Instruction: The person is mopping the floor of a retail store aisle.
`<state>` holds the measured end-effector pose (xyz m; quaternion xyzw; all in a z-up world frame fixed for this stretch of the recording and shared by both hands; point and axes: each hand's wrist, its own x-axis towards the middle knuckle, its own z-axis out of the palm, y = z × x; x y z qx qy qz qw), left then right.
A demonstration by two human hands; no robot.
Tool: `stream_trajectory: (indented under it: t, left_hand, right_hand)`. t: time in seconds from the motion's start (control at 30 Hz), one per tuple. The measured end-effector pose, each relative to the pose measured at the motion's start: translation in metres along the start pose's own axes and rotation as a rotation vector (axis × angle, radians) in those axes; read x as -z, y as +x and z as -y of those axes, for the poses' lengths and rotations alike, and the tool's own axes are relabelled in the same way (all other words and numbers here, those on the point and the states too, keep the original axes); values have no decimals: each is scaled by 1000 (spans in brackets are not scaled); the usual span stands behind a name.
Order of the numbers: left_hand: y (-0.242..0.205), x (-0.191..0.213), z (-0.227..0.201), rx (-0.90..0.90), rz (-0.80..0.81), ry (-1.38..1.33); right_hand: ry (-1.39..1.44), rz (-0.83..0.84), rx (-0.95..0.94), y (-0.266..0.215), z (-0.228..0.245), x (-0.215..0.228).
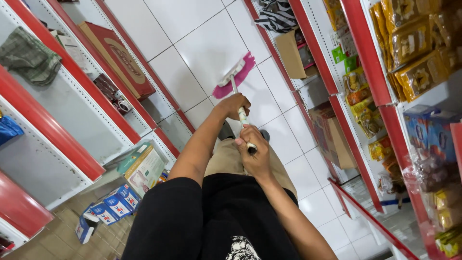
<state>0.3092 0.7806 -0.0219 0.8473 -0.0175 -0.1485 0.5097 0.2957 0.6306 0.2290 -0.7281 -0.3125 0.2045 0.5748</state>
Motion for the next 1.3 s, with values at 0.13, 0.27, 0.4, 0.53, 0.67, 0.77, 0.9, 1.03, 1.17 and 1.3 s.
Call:
stream_trajectory:
  t: [0.13,0.27,0.4,0.53,0.67,0.77,0.9,1.03,1.17,1.3]
  left_hand:
    - [24,49,12,61,-64,35]
    - [52,87,15,164,-115,78]
    - [69,115,39,260,-224,97]
    - [79,136,29,322,-462,31]
    - [81,160,-17,311,-1128,-74]
    - [78,176,-54,393,-1373,-139]
    - [62,156,-67,603,-1499,-184]
    - [40,113,-65,728,-1515,-247]
    - [29,77,-42,929,-1515,-318]
    - [30,51,-30,1078,-1526,-415]
  right_hand:
    - [59,21,-4,46,-16,-7]
    - [140,-30,47,91,-30,5]
    - [129,133,160,125,-49,20]
    - [162,343,245,182,-37,43]
    - [171,642,308,258,2,69]
    - [258,815,324,306,3,76]
    - [448,1091,289,340,17,51]
    - [540,1280,233,340,-12,18]
    - [487,1317,28,334,-33,-22]
    - [397,1336,-127,336,-42,-40]
